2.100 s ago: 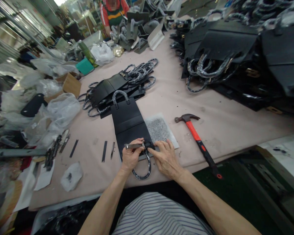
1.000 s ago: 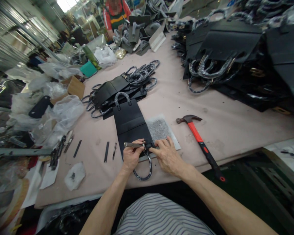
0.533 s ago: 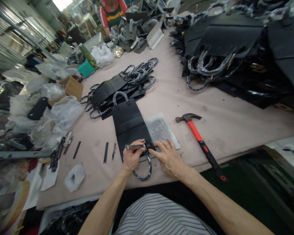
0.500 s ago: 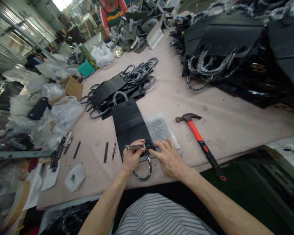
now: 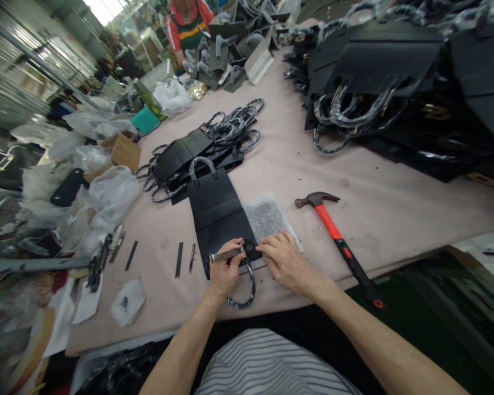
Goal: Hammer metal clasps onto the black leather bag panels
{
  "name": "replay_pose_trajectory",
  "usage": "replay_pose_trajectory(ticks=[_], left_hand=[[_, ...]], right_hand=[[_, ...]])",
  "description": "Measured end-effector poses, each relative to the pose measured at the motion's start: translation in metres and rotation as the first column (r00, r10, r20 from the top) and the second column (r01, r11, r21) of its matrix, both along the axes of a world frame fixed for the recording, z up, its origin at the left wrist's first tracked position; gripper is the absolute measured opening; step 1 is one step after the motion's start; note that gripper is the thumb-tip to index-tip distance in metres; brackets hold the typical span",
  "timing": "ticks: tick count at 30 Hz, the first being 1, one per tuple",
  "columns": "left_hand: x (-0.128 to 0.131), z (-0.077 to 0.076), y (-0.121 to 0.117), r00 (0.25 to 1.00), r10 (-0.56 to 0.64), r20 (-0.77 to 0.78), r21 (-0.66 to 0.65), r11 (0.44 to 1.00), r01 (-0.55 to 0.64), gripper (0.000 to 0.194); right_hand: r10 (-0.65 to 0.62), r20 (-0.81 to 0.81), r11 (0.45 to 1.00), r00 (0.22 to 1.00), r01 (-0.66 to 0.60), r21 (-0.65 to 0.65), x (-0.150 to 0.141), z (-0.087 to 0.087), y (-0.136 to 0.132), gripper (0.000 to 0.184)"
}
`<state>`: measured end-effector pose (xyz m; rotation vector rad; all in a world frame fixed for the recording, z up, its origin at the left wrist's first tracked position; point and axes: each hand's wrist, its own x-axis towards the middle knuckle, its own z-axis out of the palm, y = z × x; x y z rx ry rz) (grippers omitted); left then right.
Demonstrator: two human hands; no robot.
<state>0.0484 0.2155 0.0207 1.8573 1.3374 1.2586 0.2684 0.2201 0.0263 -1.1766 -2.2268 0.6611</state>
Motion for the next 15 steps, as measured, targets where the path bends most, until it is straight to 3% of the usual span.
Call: replay_pose_trajectory(ticks=[15], left_hand=[[0.0042,0.005,0.008,0.998,-0.039,-0.045,-0.048,0.998,0.037,0.014]], right_hand=[[-0.051,0.022,0.998,0.998,0.051,0.022,-0.0086,-0.0026,0.0035,0.028]])
